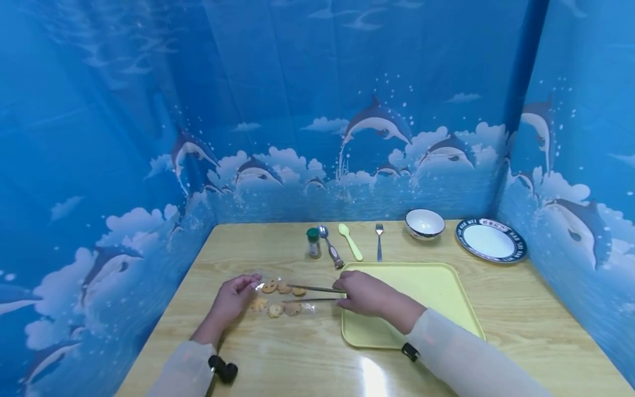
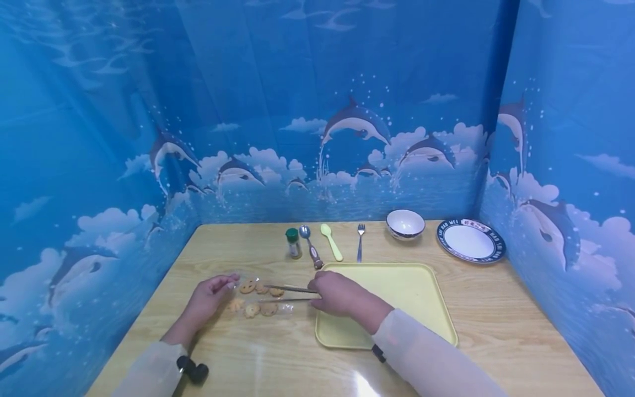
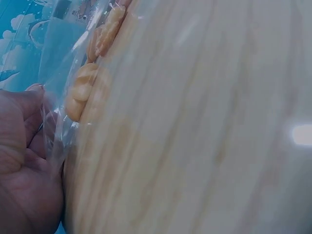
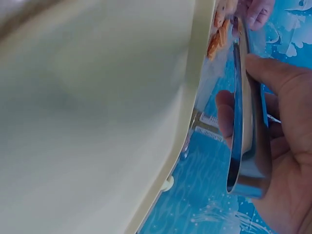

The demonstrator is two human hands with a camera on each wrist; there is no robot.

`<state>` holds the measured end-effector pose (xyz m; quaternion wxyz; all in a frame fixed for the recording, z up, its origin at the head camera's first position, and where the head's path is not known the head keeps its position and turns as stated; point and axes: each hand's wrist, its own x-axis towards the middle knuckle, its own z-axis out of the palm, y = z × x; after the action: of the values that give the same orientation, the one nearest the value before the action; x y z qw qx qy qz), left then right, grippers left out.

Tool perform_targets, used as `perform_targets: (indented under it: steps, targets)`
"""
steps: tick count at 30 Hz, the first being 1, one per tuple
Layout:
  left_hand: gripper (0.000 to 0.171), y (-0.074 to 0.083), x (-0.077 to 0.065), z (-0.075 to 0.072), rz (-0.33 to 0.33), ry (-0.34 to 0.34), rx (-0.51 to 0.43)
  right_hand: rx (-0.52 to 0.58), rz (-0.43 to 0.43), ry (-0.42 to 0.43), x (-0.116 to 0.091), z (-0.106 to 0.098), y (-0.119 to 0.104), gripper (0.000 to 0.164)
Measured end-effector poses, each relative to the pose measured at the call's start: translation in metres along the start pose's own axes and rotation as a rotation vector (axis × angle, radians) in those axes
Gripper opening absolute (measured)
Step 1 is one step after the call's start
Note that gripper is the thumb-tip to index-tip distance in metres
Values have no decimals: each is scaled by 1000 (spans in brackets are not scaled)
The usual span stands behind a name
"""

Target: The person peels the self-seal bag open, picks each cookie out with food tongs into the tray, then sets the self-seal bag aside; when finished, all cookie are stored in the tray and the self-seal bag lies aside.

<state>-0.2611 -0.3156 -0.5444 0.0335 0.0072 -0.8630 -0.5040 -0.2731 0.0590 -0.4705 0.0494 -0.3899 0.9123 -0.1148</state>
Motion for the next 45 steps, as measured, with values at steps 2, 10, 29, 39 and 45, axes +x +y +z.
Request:
perform_targets:
  steps: [2,10,29,39,45]
  targets:
    - [15,1,-1,1,4,3,3,-5,-35,-11,0,2,-2,33]
    - [15,1,-2,1,20,-3,-3,-17,-12,-7,3,3,-7,33]
    - [15,5,0,-1,-33,-32,-46,20,79,54,-7,4,12,20]
    - [18,1,0,0,-7,-6,-62,16,91,41,-13,2,8,25]
    - [17,3,0,0,-18,-4,-48,32,89,71,-38,-10,14,25]
